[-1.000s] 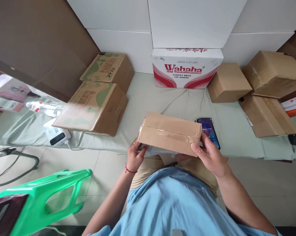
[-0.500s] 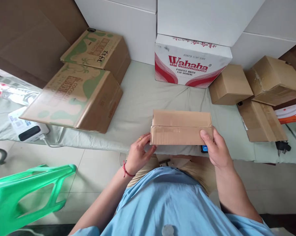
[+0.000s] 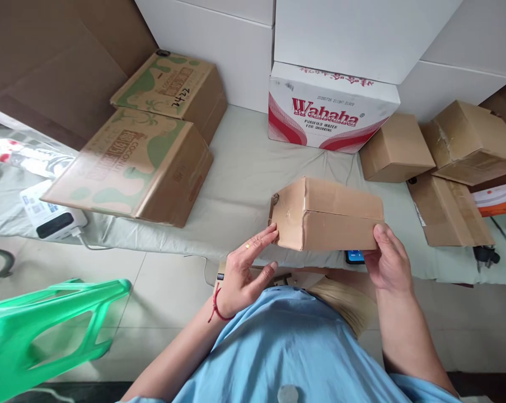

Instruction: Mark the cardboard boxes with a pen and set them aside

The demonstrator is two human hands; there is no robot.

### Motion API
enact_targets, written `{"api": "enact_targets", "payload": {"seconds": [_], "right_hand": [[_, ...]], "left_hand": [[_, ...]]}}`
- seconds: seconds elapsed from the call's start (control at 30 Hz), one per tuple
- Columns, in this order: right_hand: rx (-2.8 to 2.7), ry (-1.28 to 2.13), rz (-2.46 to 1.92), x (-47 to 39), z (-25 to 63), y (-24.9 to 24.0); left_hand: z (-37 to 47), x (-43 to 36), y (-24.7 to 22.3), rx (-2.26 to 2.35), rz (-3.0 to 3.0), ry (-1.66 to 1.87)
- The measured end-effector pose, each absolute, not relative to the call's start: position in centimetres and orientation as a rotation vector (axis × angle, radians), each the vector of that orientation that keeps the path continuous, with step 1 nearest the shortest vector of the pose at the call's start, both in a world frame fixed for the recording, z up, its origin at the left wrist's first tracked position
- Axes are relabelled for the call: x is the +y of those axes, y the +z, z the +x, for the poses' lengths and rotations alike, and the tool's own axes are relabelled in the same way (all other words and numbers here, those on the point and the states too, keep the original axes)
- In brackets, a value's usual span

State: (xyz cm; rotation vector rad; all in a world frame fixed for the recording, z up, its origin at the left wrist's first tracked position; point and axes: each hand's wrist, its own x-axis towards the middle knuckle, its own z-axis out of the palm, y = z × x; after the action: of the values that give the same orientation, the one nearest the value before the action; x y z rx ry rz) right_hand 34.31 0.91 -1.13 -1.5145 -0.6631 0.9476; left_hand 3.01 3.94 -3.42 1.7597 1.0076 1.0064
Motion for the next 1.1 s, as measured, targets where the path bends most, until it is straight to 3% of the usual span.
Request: {"api": "enact_targets", "payload": {"seconds": [0.4, 0.9, 1.1], "right_hand": [[-0.753, 0.968, -1.527, 0.7, 33.4, -1.1], [-1.073, 0.886, -1.597, 1.3, 32.1, -2.4], [-0.817, 0.421, -1.669, 1.6, 37.7, -3.2]], "left_hand": [[2.7, 3.5, -3.7, 1.013, 1.706, 0.999], [3.2, 4.0, -8.4, 1.353, 1.667, 0.879], [-0.4, 7.0, -9.0, 1.550, 1.835, 1.078]]}}
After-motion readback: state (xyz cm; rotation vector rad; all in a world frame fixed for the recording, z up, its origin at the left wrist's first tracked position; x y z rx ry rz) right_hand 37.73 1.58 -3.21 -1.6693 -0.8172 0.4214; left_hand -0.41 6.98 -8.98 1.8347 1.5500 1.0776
